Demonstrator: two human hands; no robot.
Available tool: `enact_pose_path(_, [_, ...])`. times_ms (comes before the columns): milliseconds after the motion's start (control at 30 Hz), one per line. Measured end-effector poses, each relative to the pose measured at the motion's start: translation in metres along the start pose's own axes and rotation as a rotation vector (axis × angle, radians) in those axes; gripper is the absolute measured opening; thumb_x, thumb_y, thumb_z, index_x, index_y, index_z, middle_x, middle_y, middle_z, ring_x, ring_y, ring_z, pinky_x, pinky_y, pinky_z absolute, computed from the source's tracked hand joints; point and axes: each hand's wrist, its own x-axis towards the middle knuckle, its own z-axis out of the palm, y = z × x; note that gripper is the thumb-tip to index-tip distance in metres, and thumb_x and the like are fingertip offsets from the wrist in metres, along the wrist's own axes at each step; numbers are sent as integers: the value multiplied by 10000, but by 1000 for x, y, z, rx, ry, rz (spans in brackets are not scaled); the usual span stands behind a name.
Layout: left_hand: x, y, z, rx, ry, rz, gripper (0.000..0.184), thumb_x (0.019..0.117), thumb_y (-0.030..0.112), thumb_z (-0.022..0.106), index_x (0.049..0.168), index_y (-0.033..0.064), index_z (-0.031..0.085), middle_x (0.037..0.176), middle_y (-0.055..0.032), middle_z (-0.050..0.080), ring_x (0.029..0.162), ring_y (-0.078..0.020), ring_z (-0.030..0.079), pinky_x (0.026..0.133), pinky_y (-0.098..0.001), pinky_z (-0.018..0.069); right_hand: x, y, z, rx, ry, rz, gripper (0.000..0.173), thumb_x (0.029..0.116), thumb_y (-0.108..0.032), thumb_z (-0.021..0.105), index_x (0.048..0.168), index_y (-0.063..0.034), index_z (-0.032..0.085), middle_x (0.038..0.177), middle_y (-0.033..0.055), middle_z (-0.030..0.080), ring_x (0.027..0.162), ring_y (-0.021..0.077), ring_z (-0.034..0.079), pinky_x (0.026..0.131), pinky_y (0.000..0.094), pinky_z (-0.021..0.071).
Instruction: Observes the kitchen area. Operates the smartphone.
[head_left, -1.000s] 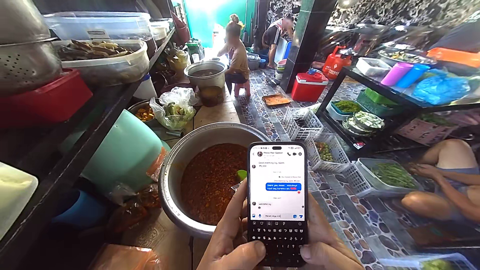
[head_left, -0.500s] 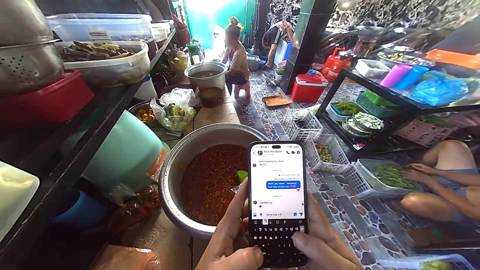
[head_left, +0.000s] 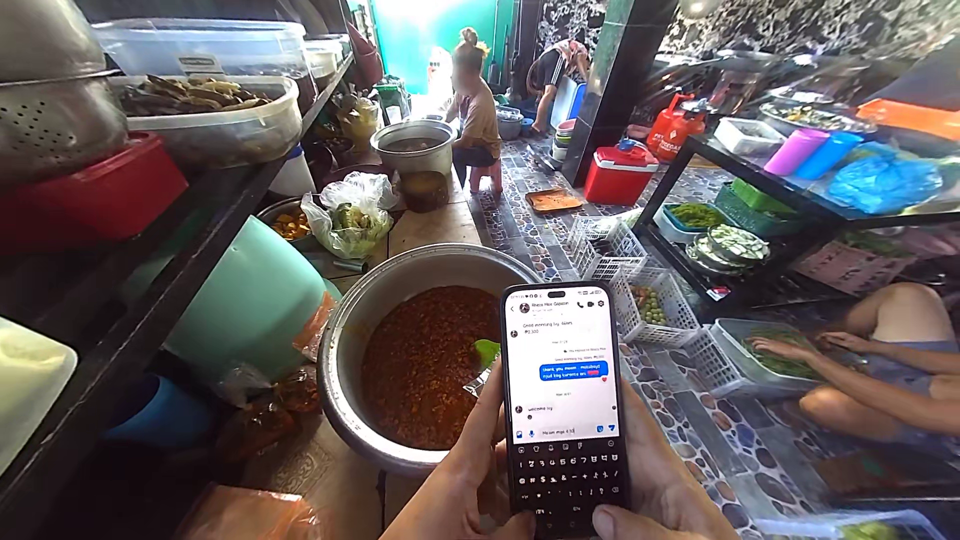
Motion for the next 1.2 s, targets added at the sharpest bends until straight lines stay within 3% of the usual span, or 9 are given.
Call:
enact_pose_path(167, [-3, -1, -3, -37, -47, 24, 1125, 836, -90, 583, 1582, 127, -229, 1620, -119, 293, 1310, -250, 568, 939, -467, 593, -1, 3, 2, -38, 5, -30, 1162, 755, 186, 620, 1543, -7, -212, 1546, 131, 420, 1294, 303, 604, 879, 509, 637])
enact_pose_path(333, [-3, -3, -4, -66, -46, 32, 1070, 834, -56, 526, 1589, 127, -210, 1614, -105, 297, 1285, -226, 580, 897, -440, 605, -1, 2, 4, -71, 47, -16, 1117, 795, 185, 621, 1546, 4, -185, 1517, 138, 467, 1239, 306, 644, 842, 496, 651])
enact_pose_path(400, [-2, -4, -5, -99, -47, 39, 1047, 849, -50, 518, 1595, 129, -195, 1610, -103, 309, 1285, -223, 575, 887, -421, 602, -3, 5, 0, -36, 15, -23, 1071, 821, 147, 567, 1548, -18, -202, 1529, 142, 449, 1266, 318, 621, 827, 505, 646])
enact_pose_path(500, [-1, -5, -3, -127, -5, 36, 1005, 867, -43, 506, 1612, 146, -141, 1578, -106, 376, 1229, -239, 611, 788, -397, 619, -5, 4, 0, -57, 44, 15, 997, 820, 155, 479, 1556, -29, -169, 1501, 129, 482, 1235, 302, 641, 764, 477, 658])
enact_pose_path(700, [2, -9, 2, -92, 93, 66, 877, 945, -100, 467, 1638, 157, -4, 1526, -91, 483, 1240, -234, 626, 821, -403, 629, -4, 5, 1, 8, -5, -34, 1065, 804, 146, 534, 1548, -23, -208, 1532, 137, 436, 1293, 298, 600, 868, 492, 633])
enact_pose_path(900, [2, -9, 1, -133, 79, 65, 902, 924, -53, 493, 1637, 161, -16, 1546, -82, 458, 1259, -218, 609, 831, -385, 619, -3, 5, 4, -50, 39, -26, 1134, 772, 187, 621, 1546, -5, -186, 1519, 134, 449, 1256, 292, 629, 853, 483, 645])
enact_pose_path(1200, [1, -9, -1, -143, 53, 73, 933, 911, -53, 504, 1639, 170, -36, 1571, -94, 423, 1278, -232, 595, 849, -391, 613, -5, 12, -5, -14, -11, -44, 956, 890, 128, 467, 1574, -76, -169, 1533, 125, 451, 1265, 311, 621, 782, 485, 655])
